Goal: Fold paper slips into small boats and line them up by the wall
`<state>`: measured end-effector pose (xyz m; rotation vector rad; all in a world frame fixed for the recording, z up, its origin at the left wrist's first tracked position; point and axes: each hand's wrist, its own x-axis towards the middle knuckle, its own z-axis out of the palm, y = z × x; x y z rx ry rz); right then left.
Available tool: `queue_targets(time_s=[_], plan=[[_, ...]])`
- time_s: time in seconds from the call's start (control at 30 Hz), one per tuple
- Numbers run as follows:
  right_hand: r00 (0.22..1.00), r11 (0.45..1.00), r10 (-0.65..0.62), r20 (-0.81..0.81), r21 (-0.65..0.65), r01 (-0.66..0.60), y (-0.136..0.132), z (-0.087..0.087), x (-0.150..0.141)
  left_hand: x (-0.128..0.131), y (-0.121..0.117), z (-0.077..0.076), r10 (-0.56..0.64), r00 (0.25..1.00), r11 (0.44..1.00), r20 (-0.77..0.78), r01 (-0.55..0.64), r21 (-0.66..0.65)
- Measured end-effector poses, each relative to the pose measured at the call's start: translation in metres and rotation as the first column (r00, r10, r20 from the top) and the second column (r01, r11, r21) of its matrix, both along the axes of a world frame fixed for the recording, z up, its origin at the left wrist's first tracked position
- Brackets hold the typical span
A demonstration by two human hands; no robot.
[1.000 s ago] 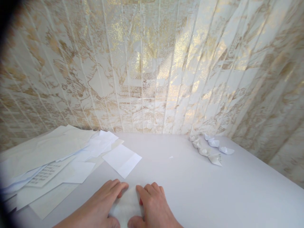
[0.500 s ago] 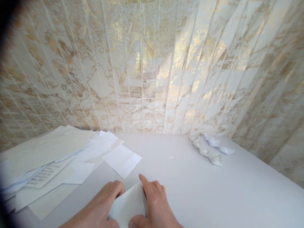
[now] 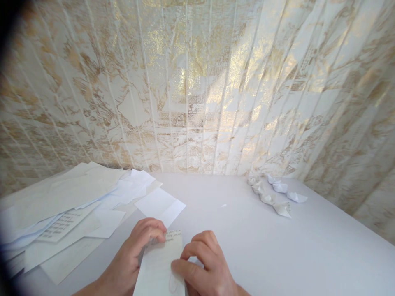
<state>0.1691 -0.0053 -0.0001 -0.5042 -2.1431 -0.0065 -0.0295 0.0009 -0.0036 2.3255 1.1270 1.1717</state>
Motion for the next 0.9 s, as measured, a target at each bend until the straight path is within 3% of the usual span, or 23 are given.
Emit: queue_targets(time_s=[0.1, 0.2, 0.3, 0.37, 0.5, 0.6, 0.67, 0.77, 0.83, 0.9], plan=[[0.982, 0.997, -0.076, 0.172, 0.025, 0.073, 0.004, -0.003, 0.001, -0.002, 0.0, -0.006, -0.062, 0.979, 0.994, -0.195, 0.078, 0.077], [0.965, 0.998, -0.046, 0.259, -0.034, 0.056, 0.007, -0.008, 0.001, -0.004, -0.002, -0.02, -0.132, 0.937, 0.981, -0.323, 0.17, 0.093], [0.957, 0.978, 0.009, 0.289, -0.2, 0.051, 0.007, -0.011, 0.001, -0.005, -0.003, -0.033, -0.113, 0.925, 0.985, -0.362, 0.151, 0.079], [0.961, 0.934, 0.001, 0.276, -0.345, 0.098, 0.005, -0.01, 0.001, -0.006, -0.005, -0.034, -0.099, 0.929, 0.993, -0.356, 0.116, 0.029], [0.95, 0.8, -0.085, 0.299, -0.549, 0.244, 0.003, -0.006, 0.0, -0.005, -0.007, -0.017, -0.063, 0.942, 0.979, -0.329, -0.006, -0.204], [0.917, 0.728, -0.176, 0.357, -0.58, 0.366, 0.002, -0.006, -0.005, -0.001, -0.008, 0.001, 0.016, 0.925, 0.908, -0.38, -0.173, -0.382], [0.89, 0.694, -0.247, 0.383, -0.572, 0.438, 0.002, -0.006, -0.009, 0.001, -0.009, 0.009, 0.074, 0.925, 0.872, -0.372, -0.241, -0.425], [0.853, 0.676, -0.306, 0.423, -0.534, 0.508, 0.002, -0.006, -0.014, 0.001, -0.012, 0.009, 0.144, 0.938, 0.923, -0.314, -0.242, -0.299], [0.832, 0.67, -0.321, 0.453, -0.512, 0.537, 0.002, -0.006, -0.015, 0.0, -0.013, -0.001, 0.149, 0.938, 0.978, -0.313, -0.187, -0.093], [0.815, 0.659, -0.334, 0.474, -0.501, 0.561, 0.003, -0.005, -0.016, -0.001, -0.014, -0.019, 0.148, 0.922, 0.987, -0.359, -0.114, 0.113]])
